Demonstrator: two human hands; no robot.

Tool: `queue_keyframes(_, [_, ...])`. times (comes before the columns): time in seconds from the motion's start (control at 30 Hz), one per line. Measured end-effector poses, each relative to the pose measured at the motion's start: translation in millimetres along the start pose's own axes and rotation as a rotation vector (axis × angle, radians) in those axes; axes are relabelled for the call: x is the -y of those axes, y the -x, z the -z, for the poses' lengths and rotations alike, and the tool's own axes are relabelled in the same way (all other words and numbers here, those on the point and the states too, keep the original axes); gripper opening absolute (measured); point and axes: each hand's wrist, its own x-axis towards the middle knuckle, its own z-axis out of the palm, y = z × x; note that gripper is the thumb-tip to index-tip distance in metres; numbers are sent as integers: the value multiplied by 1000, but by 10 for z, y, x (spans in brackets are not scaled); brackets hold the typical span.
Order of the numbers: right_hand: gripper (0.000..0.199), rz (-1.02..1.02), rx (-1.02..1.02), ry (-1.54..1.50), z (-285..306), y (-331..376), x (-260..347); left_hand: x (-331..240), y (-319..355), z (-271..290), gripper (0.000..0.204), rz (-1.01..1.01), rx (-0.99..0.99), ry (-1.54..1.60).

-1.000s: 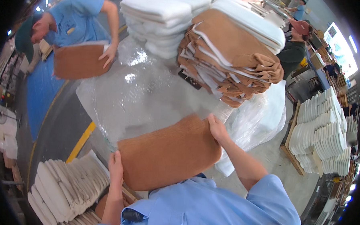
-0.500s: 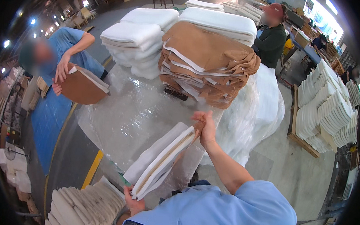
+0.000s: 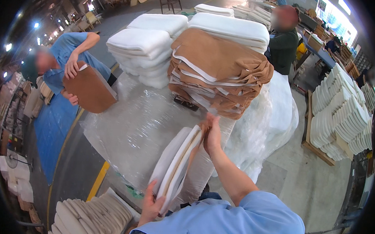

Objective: The person inserts white foam pads into brown fabric covers and ties the edges to secure them. The person repeatedly picks up a foam pad, places it into a cover, and ties the cover closed, stacking finished units nearby.

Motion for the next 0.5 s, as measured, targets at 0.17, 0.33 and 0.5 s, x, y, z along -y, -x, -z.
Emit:
queue_keyframes(0.17, [79,271,41,816,-275,479,-231,15,-417,-93,72,-192,175,-471])
queue_keyframes(0.33, [45,11,-49,506,-121,443,-151,-107,-1082,-352,68,-316,208,-474])
queue_keyframes(0.5, [30,97,-102,796,-57,468,9,-222,-1952,-806,55,-512,105,-514])
